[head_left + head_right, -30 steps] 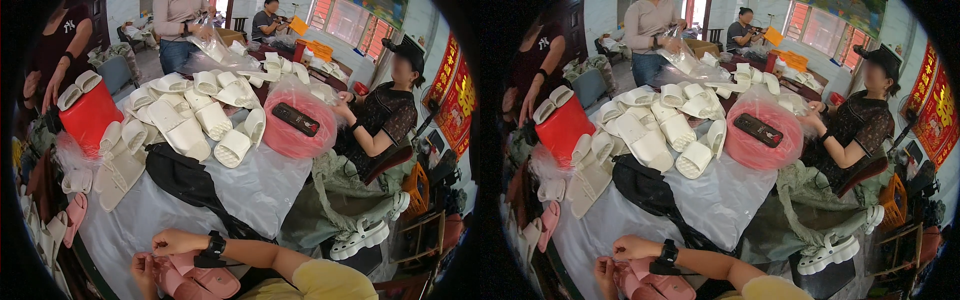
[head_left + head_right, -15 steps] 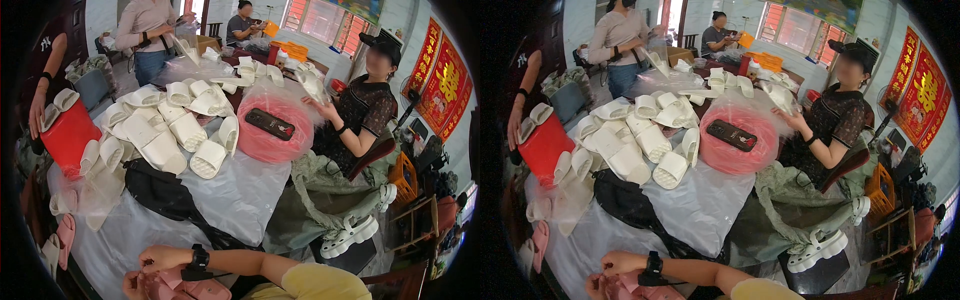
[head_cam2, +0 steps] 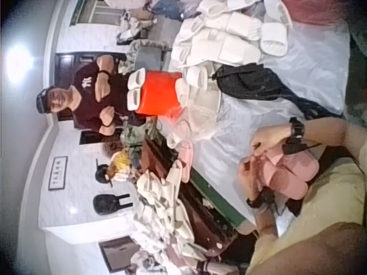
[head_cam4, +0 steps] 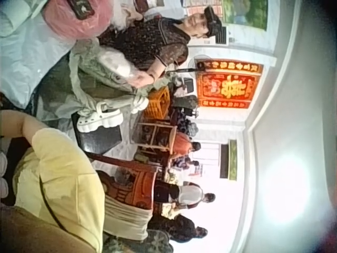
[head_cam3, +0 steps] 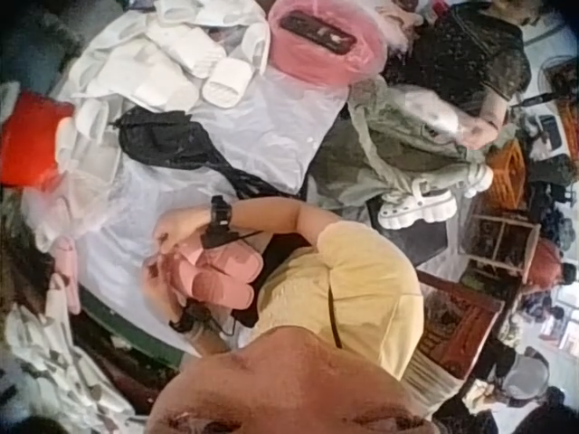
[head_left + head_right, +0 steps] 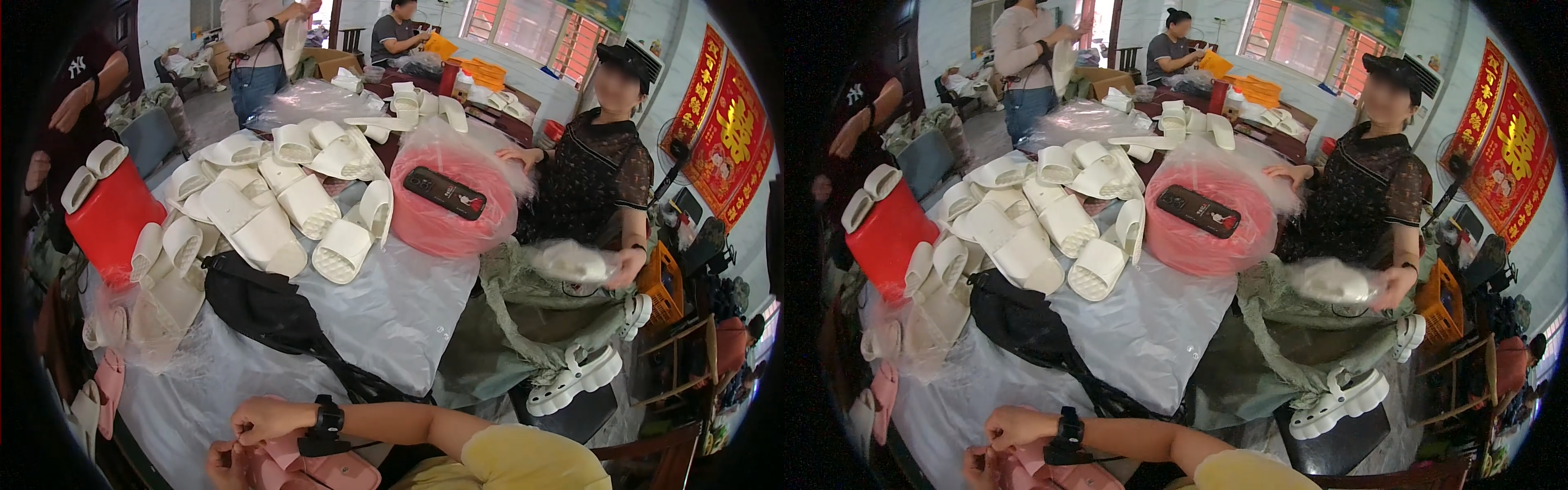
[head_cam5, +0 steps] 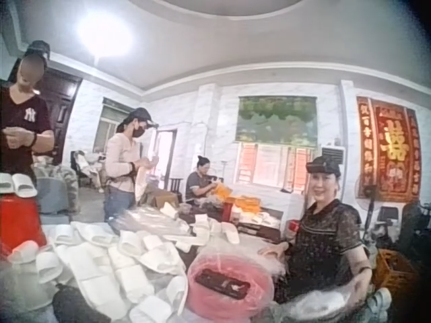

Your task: Inspecting, pairing, and organizing slippers on a manufacturing table.

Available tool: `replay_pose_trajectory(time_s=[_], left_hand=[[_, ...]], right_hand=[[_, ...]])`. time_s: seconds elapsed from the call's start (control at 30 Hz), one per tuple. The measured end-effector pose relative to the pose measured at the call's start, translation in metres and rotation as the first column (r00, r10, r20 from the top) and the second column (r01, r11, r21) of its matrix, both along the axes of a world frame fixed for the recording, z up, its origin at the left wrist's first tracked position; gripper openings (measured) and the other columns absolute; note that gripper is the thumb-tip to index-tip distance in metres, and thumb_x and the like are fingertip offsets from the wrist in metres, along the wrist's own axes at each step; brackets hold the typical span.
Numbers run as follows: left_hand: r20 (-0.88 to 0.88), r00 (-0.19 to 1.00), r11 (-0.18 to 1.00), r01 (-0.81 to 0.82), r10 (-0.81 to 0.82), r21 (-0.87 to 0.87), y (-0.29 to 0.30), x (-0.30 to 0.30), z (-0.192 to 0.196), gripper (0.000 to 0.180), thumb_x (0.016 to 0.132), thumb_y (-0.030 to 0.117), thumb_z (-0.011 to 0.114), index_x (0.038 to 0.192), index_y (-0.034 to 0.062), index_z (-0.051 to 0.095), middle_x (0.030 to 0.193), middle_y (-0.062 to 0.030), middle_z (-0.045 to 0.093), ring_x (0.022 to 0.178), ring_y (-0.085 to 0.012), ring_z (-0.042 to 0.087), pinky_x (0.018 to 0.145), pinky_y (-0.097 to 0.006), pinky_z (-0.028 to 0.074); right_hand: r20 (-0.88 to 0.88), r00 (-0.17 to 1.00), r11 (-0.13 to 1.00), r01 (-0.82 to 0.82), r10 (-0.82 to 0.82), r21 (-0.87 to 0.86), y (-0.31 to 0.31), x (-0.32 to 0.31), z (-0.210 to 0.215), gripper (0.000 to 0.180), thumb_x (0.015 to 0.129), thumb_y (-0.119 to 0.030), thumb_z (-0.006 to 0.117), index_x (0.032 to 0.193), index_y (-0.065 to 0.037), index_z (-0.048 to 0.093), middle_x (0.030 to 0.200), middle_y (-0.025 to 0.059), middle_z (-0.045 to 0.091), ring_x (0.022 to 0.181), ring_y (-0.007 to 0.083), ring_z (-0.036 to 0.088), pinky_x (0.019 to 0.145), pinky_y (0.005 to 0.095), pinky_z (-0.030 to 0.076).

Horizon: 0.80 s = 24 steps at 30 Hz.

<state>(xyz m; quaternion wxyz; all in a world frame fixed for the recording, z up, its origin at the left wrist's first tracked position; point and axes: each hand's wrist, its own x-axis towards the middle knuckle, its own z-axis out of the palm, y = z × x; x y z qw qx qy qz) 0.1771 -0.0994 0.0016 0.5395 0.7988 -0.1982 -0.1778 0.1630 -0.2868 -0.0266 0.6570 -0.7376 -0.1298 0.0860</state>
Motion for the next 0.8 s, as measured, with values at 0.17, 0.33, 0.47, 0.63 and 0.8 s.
replay_pose_trajectory(time_s=[0.17,0.33,0.47,0.63,0.8], left_hand=[[-0.199,0.974,0.993,-0.118,0.110,-0.028,0.000,-0.002,0.001,0.025,0.088,0.025,0.054,0.091,0.0003,0.056,0.083,-0.0066,0.062,0.074,-0.0112,0.056,0.061,-0.022,0.042],[-0.225,0.971,0.992,-0.099,0.078,-0.081,0.000,0.003,-0.005,0.027,0.088,0.024,0.053,0.092,-0.0020,0.054,0.084,-0.0090,0.064,0.074,-0.0126,0.059,0.059,-0.020,0.043],[-0.150,0.986,0.994,-0.088,0.079,-0.057,0.002,0.003,-0.009,0.025,0.088,0.026,0.054,0.088,0.0007,0.056,0.077,-0.0053,0.062,0.062,-0.0101,0.052,0.052,-0.020,0.037],[-0.098,0.991,0.994,-0.080,0.087,0.074,0.000,0.002,0.000,0.023,0.087,0.027,0.055,0.085,0.0040,0.058,0.067,-0.0012,0.055,0.055,-0.0084,0.041,0.048,-0.021,0.032],[-0.005,0.996,0.996,-0.088,0.088,0.009,-0.006,-0.005,0.005,0.025,0.087,0.027,0.053,0.085,0.0032,0.058,0.066,-0.0026,0.055,0.057,-0.0105,0.045,0.051,-0.024,0.036]], right_hand=[[-0.033,0.998,0.997,0.056,-0.054,0.060,0.002,0.002,-0.004,0.021,0.076,-0.020,0.057,0.074,0.000,0.057,0.060,0.0052,0.060,0.052,0.0124,0.055,0.050,0.0263,0.040],[0.022,0.998,0.997,0.063,-0.064,0.050,0.002,0.003,-0.007,0.019,0.075,-0.019,0.057,0.075,0.000,0.058,0.060,0.0054,0.060,0.053,0.0129,0.055,0.050,0.0266,0.040],[0.067,0.993,0.995,0.094,-0.093,-0.016,0.002,0.001,-0.008,0.016,0.074,-0.016,0.058,0.073,0.000,0.058,0.059,0.0048,0.060,0.054,0.0128,0.055,0.050,0.0266,0.040],[-0.018,0.999,0.999,0.049,-0.049,0.000,0.002,0.001,-0.003,0.014,0.074,-0.016,0.058,0.072,-0.001,0.059,0.059,0.0040,0.059,0.054,0.0133,0.055,0.051,0.0269,0.040],[-0.013,0.998,0.998,0.057,-0.057,-0.023,0.001,0.000,-0.001,0.013,0.074,-0.015,0.057,0.074,-0.002,0.059,0.059,0.0035,0.059,0.054,0.0126,0.056,0.052,0.0268,0.040]])
